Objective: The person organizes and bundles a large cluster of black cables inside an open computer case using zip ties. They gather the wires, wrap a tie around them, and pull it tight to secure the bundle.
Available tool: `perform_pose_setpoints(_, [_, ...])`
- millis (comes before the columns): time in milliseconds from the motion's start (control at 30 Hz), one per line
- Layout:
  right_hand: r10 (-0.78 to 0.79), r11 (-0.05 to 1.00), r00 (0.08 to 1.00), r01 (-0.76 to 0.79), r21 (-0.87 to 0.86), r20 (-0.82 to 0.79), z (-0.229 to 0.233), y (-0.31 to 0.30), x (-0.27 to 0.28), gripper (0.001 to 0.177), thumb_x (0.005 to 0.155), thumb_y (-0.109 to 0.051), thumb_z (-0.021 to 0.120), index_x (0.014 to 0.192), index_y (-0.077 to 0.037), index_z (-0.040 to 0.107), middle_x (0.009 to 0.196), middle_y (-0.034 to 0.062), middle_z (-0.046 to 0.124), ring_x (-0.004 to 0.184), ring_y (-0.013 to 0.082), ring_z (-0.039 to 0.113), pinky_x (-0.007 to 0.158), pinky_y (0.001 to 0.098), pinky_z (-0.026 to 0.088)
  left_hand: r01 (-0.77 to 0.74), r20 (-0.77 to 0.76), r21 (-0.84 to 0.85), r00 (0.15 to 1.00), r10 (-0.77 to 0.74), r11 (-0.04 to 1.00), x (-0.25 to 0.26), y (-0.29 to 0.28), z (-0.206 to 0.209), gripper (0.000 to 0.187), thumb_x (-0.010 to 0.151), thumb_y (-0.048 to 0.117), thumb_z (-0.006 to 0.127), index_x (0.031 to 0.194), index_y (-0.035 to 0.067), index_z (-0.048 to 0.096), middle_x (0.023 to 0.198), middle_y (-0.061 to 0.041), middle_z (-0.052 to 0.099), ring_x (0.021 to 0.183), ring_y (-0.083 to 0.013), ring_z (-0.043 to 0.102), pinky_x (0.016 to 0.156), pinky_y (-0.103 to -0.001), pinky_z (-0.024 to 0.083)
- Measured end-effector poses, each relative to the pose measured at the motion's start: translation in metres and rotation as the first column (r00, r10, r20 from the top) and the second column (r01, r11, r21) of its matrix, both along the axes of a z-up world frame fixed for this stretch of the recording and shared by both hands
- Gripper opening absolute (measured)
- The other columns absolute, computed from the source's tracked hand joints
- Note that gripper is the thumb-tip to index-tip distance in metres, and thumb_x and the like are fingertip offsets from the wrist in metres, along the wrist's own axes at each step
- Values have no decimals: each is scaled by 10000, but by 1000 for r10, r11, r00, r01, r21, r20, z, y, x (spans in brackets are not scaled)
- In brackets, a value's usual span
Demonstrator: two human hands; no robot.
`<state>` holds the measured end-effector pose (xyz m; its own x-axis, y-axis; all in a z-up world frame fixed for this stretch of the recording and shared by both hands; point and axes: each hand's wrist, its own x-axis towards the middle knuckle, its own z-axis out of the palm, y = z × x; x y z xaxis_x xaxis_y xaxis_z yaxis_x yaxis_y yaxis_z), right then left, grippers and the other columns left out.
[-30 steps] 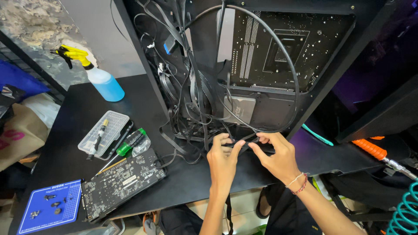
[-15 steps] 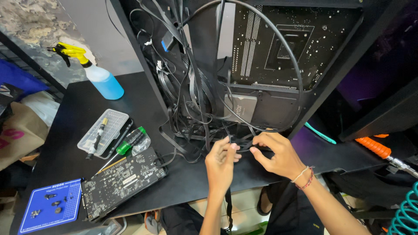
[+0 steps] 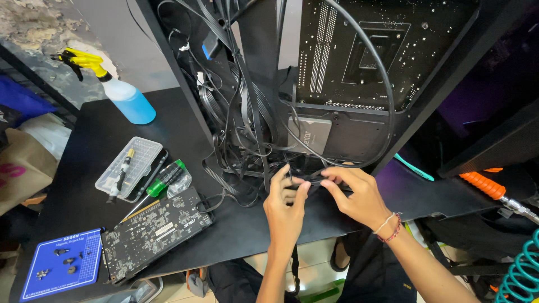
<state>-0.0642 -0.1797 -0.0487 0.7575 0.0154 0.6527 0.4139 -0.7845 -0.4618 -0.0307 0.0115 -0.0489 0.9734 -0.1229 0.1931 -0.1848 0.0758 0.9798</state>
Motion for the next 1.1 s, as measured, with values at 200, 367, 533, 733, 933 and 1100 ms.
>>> perform_pose_setpoints(200, [-159,976,981,139,169,114,-5,6,6,170,898,-88,918,1055,-105,854,787,25,800,647,214,704,637,326,609,-86,145,104,987,71,991,10,-4,0,680,920,202,922,1474,-38,609,1071,-185,842,749,-284,835,650,-371,701])
perform_pose_setpoints(367, [-115,939,993,98,330,31,12,21,7,187,852,-60,942,1019,-77,859,830,32,864,662,197,787,630,301,623,-157,147,106,979,141,982,11,-5,-3,648,894,165,945,1434,-36,647,1041,-171,840,732,-271,830,646,-354,702])
perform_pose_setpoints(533, [-146,941,989,136,311,9,10,28,16,160,897,-22,890,1029,-112,890,870,30,880,632,214,773,604,323,609,-236,133,94,966,223,967,19,-10,-17,630,953,160,891,1469,-77,617,1069,-217,798,753,-301,835,641,-375,705])
perform_pose_setpoints(733, [-151,946,989,144,290,0,-2,15,19,150,908,-17,877,1037,-92,882,819,46,865,645,213,785,584,307,611,-156,280,207,955,94,966,23,-6,-11,651,1031,178,800,1565,-104,556,1280,-277,669,811,-355,832,669,-400,708])
perform_pose_setpoints(933, [-161,948,987,156,277,-3,1,19,20,138,916,-35,874,1041,-92,868,809,37,856,644,203,781,580,305,610,-207,263,172,952,157,963,26,-12,-19,667,981,221,861,1498,-99,587,1269,-246,626,798,-343,819,661,-387,714])
perform_pose_setpoints(1100, [-135,949,991,127,288,7,-2,17,21,162,911,-40,865,1064,-90,847,832,16,857,636,165,764,588,288,604,-361,275,60,902,332,931,25,-24,-36,627,843,234,1004,1333,-19,705,1148,-126,702,687,-241,808,567,-298,712])
